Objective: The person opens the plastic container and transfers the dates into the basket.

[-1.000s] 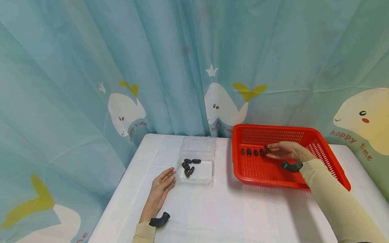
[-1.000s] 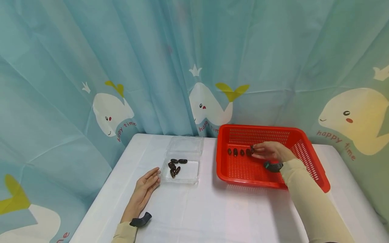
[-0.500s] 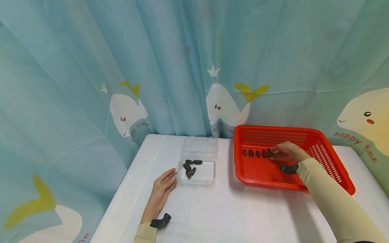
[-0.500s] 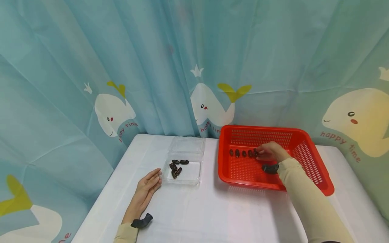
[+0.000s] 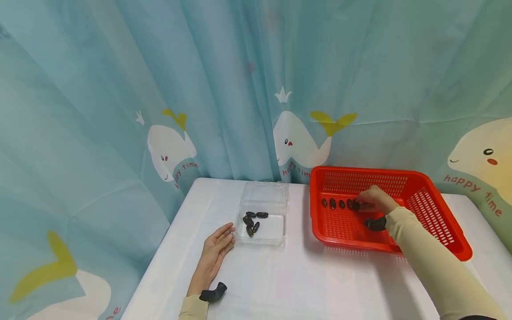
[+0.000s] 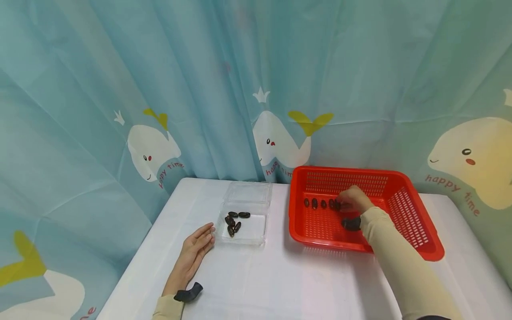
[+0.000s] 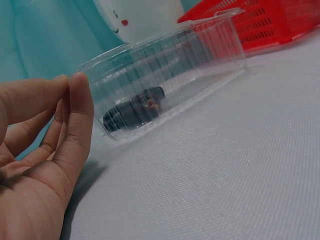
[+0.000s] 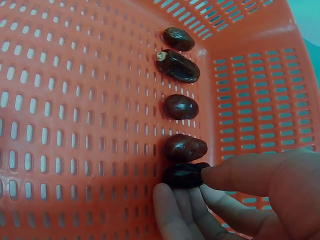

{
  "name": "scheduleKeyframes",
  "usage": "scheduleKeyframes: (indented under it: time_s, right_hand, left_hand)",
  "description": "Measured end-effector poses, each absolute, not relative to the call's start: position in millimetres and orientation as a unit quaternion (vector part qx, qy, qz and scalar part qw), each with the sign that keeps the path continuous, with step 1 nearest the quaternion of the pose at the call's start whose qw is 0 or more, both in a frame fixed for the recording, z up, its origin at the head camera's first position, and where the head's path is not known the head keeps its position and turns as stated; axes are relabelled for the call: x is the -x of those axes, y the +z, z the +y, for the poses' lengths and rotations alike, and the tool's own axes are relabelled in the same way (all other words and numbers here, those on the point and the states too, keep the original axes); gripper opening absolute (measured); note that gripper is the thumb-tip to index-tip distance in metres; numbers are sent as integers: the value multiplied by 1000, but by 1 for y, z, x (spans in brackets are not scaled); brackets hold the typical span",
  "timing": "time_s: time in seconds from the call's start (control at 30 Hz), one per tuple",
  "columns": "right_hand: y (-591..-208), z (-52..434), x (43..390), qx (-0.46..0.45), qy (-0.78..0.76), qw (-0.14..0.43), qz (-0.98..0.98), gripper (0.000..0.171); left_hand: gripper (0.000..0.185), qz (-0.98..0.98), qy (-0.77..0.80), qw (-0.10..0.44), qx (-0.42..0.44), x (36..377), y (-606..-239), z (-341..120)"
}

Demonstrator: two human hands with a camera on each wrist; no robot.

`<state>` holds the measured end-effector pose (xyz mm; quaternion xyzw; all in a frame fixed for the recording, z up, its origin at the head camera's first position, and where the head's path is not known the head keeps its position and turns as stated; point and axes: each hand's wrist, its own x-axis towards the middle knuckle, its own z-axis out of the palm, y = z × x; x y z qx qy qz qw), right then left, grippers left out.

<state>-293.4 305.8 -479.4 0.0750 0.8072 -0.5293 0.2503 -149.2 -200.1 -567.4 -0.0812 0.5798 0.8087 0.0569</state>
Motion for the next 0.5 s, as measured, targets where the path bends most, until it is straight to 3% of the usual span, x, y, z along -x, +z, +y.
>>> scheduleKeyframes:
  time_s: [0.5]
  right_hand:
    - [-480,305,289,-59,-541,248,802,33]
  left_hand:
    - [55,577,811,57,80,149,-567,-201]
